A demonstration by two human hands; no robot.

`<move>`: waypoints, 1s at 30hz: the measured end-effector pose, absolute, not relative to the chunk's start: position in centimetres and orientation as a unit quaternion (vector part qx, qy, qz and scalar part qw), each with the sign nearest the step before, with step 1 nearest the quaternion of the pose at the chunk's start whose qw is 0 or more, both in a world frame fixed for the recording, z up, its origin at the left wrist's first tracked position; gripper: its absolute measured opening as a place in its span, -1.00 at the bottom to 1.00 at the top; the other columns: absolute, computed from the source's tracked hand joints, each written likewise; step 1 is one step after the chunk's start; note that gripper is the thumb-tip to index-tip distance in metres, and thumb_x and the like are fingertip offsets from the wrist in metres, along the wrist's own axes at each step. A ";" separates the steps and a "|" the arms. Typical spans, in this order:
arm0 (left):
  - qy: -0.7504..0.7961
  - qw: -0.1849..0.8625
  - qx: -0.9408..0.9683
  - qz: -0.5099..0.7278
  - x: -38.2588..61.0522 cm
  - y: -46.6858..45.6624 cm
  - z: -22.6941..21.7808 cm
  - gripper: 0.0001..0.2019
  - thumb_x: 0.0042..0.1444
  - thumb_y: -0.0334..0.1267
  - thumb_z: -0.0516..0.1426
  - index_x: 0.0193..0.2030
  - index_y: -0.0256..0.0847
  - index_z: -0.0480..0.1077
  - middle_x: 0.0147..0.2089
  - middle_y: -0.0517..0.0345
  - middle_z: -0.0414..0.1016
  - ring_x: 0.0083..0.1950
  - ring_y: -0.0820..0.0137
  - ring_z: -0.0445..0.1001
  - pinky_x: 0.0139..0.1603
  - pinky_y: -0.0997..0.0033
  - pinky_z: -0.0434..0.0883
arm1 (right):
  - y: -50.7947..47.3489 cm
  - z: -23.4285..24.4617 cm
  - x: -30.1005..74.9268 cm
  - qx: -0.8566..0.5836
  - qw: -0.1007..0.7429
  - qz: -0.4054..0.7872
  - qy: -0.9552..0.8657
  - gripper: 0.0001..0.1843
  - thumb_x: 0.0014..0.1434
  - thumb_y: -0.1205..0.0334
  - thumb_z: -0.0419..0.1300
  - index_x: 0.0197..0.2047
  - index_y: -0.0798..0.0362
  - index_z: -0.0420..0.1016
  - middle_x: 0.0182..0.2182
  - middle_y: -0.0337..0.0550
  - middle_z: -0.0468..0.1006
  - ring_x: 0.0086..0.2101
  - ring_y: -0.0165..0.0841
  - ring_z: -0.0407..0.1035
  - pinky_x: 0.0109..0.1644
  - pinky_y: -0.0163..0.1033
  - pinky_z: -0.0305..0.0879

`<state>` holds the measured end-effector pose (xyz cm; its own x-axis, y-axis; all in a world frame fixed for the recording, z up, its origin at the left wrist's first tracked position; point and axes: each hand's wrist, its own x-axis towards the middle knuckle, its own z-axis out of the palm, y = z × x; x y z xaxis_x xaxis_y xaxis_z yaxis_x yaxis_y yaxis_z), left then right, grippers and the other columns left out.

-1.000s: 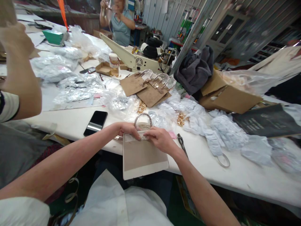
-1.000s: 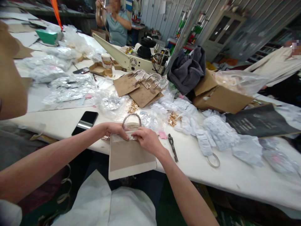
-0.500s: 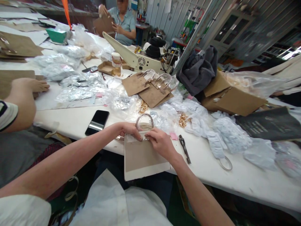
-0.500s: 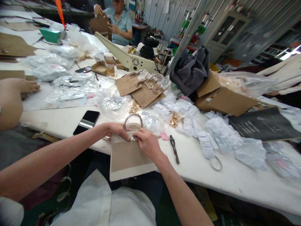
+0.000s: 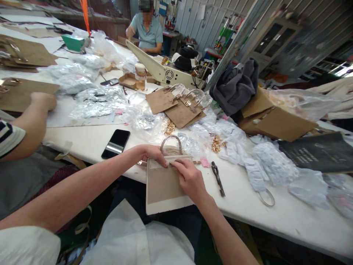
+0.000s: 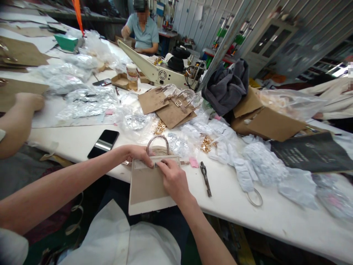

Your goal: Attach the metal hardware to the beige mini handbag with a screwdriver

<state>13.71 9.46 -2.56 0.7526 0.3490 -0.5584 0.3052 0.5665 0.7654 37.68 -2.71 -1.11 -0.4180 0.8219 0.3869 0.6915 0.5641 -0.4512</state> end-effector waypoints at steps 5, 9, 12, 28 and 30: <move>0.351 0.807 0.474 0.008 13.7 9.6 -2.7 -0.50 -0.18 -0.25 0.54 -0.04 -0.24 0.67 -0.18 0.02 0.74 -0.31 0.24 0.67 -0.38 0.44 0.60 | -3.0 -1.7 37.4 -0.441 0.326 0.115 -0.828 -0.61 0.50 0.47 0.12 0.16 -0.07 0.68 0.17 0.02 0.59 0.13 -0.08 0.50 0.23 0.04 0.55; 0.354 0.802 0.480 -0.009 13.7 9.7 -2.5 -0.46 -0.18 -0.25 0.56 0.02 -0.22 0.67 -0.11 -0.01 0.75 -0.24 0.20 0.70 -0.33 0.44 0.62 | -2.5 -2.3 37.5 -0.430 0.352 0.128 -0.821 -0.64 0.53 0.44 0.12 0.14 -0.06 0.69 0.13 0.02 0.61 0.13 -0.09 0.51 0.22 0.04 0.56; 0.357 0.799 0.483 -0.016 13.6 9.7 -2.2 -0.41 -0.18 -0.22 0.57 0.06 -0.23 0.67 -0.09 -0.07 0.75 -0.24 0.19 0.70 -0.36 0.46 0.59 | -2.3 -2.6 37.5 -0.420 0.354 0.119 -0.827 -0.64 0.53 0.44 0.12 0.14 -0.05 0.70 0.13 0.03 0.62 0.10 -0.08 0.52 0.18 0.06 0.57; 0.356 0.817 0.453 -0.027 13.2 10.3 -3.6 -0.41 -0.16 -0.18 0.56 0.07 -0.26 0.65 0.00 -0.12 0.75 -0.16 0.12 0.75 -0.29 0.38 0.67 | -0.9 -2.6 52.8 -0.795 0.156 0.075 -0.581 -0.29 0.28 -0.28 0.36 0.27 0.08 0.57 0.10 0.19 0.58 0.03 0.08 0.54 0.08 0.08 0.49; 0.348 0.822 0.451 -0.024 13.1 10.2 -3.7 -0.42 -0.13 -0.18 0.55 0.08 -0.26 0.65 0.02 -0.13 0.75 -0.17 0.12 0.75 -0.28 0.38 0.67 | -0.2 -3.8 53.8 -0.789 0.150 0.115 -0.585 -0.40 0.29 -0.27 0.32 0.14 0.04 0.60 0.02 0.10 0.61 -0.01 0.01 0.55 0.07 0.02 0.46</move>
<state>13.15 10.24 -3.70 0.7572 0.2739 -0.5930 0.3535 0.5916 0.7246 53.84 -0.17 -3.81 0.2896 0.9571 -0.0065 0.8880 -0.2712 -0.3714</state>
